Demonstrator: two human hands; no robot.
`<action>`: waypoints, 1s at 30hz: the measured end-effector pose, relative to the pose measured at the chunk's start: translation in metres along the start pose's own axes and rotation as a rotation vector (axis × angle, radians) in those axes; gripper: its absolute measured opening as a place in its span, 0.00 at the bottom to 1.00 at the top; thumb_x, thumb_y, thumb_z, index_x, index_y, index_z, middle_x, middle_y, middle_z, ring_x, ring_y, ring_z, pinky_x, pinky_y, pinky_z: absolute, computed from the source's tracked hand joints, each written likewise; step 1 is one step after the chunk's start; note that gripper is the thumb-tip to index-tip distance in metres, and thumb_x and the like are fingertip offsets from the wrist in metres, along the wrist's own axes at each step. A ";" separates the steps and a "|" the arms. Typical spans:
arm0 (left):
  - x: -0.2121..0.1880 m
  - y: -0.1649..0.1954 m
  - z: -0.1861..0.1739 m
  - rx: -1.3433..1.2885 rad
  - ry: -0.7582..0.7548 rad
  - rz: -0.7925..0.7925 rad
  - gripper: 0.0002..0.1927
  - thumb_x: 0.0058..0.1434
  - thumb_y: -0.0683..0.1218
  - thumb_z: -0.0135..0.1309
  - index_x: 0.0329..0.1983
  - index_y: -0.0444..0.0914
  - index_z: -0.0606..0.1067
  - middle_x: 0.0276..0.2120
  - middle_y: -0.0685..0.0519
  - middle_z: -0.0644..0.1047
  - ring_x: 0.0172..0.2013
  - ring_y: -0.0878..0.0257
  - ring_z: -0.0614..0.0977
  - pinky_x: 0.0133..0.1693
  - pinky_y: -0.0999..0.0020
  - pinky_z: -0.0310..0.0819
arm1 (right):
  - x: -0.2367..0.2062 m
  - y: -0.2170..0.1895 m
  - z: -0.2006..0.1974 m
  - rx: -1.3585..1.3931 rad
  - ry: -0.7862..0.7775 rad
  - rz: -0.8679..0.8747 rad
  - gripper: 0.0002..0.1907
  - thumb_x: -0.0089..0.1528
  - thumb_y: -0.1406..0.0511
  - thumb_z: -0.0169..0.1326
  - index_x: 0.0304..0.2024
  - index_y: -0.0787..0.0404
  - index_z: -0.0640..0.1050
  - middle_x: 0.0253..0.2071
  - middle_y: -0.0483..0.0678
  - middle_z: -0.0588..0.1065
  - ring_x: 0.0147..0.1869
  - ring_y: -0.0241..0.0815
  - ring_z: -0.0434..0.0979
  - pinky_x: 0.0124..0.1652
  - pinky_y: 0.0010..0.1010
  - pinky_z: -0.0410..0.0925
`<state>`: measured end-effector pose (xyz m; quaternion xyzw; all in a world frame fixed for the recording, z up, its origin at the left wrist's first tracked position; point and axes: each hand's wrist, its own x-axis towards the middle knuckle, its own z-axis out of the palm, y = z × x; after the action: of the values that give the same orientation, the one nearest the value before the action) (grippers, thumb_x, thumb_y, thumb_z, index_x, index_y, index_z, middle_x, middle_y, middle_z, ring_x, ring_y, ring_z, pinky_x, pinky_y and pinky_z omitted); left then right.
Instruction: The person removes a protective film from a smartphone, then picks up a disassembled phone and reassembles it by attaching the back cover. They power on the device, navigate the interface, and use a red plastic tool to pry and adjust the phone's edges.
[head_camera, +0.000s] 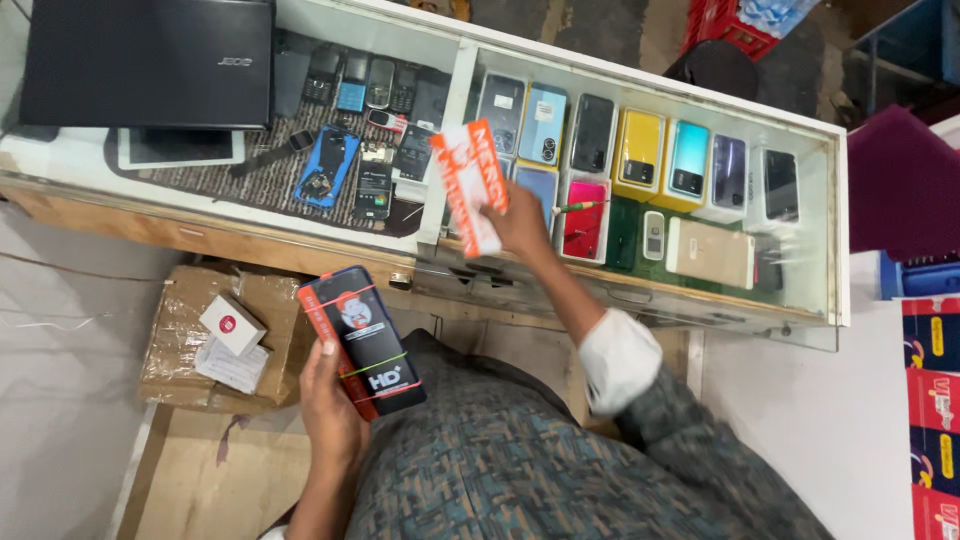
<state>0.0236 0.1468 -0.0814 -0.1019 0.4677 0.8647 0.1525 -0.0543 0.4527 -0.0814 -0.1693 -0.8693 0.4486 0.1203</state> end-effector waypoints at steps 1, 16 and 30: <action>0.002 -0.003 0.002 0.008 0.001 -0.008 0.24 0.74 0.51 0.43 0.66 0.30 0.68 0.54 0.51 0.77 0.52 0.63 0.78 0.55 0.65 0.72 | -0.015 -0.002 0.008 0.144 -0.056 -0.017 0.21 0.59 0.69 0.62 0.55 0.66 0.77 0.45 0.53 0.82 0.47 0.41 0.83 0.49 0.33 0.74; 0.014 -0.023 0.001 0.462 -0.072 0.272 0.16 0.74 0.48 0.49 0.58 0.34 0.69 0.51 0.50 0.74 0.52 0.65 0.74 0.57 0.68 0.68 | -0.133 -0.021 0.081 0.681 -0.506 0.057 0.24 0.73 0.55 0.49 0.63 0.67 0.71 0.53 0.46 0.75 0.57 0.32 0.72 0.58 0.29 0.69; 0.015 -0.023 -0.022 0.217 0.062 0.268 0.28 0.73 0.49 0.49 0.71 0.33 0.60 0.59 0.47 0.73 0.59 0.60 0.74 0.62 0.64 0.66 | -0.136 -0.041 0.110 0.619 -0.669 -0.015 0.28 0.65 0.67 0.62 0.65 0.66 0.68 0.56 0.47 0.75 0.60 0.34 0.73 0.60 0.30 0.68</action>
<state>0.0190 0.1426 -0.1156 -0.0480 0.5723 0.8180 0.0313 0.0226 0.2951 -0.1181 0.0350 -0.6865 0.7165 -0.1189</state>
